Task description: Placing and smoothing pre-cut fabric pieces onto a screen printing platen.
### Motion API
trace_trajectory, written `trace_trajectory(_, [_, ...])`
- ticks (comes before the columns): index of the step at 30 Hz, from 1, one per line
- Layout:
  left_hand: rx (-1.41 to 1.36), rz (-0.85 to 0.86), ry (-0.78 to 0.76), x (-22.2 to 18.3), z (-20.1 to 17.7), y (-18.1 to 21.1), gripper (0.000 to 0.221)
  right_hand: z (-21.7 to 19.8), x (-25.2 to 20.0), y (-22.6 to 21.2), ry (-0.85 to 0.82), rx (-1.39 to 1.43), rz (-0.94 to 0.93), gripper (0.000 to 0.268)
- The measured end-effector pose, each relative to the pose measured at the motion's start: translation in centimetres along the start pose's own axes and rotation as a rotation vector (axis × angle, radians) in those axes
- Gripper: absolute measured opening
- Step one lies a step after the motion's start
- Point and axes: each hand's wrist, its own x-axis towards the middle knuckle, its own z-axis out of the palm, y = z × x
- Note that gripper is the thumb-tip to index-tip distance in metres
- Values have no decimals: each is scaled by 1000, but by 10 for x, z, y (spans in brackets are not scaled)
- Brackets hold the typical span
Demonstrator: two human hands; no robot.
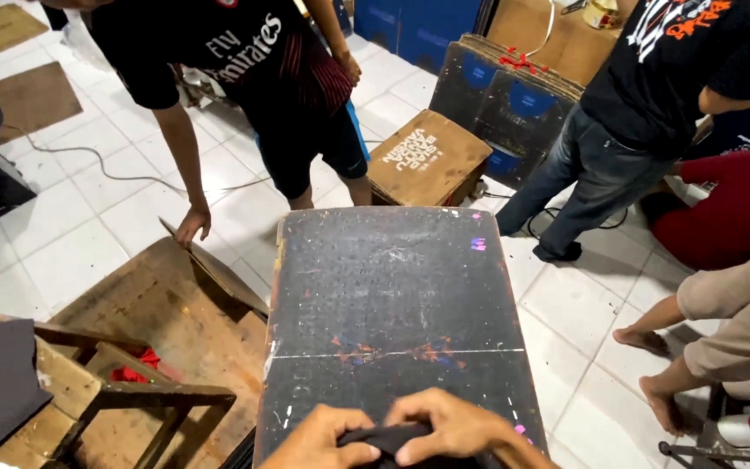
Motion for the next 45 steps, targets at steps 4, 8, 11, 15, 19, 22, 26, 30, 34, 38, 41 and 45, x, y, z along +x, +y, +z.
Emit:
trace_trajectory(4, [226,-5,124,-41,-25,52,9,-17,-45,-8,133,-359,-7,36])
trace_trajectory(8, [419,-43,8,-82,-47,102,23,-30,-94,-16,320,-842,85,29])
trace_trajectory(11, [746,-99,72,-88,-59,84,16,-29,-128,-41,537,-839,-23,4])
trace_trajectory(15, [886,134,335,-86,-91,65,7,-38,-158,-69,795,-876,-193,12])
trace_trajectory(19, [718,199,734,-90,-112,104,16,-76,-155,-66,1061,-563,-570,8])
trace_trajectory(22, [632,116,885,-66,-136,122,17,-114,-131,-80,1203,-563,-598,11])
trace_trajectory(26, [568,43,1010,16,-188,118,14,-179,-76,-96,1344,-679,-450,10])
trace_trajectory(30, [551,328,1195,104,-243,89,11,-274,-29,-67,1506,-488,-570,17])
trace_trajectory(34, [-408,579,977,96,-213,123,20,-256,-22,-90,1510,-186,-749,17])
trace_trajectory(38, [-593,683,920,121,-209,79,21,-237,-14,-62,1421,299,-774,5])
trace_trajectory(41, [-568,478,967,155,-208,34,17,-252,7,-26,1474,358,-596,9])
trace_trajectory(45, [-332,301,1076,203,-215,-40,35,-305,28,67,1471,273,-297,24])
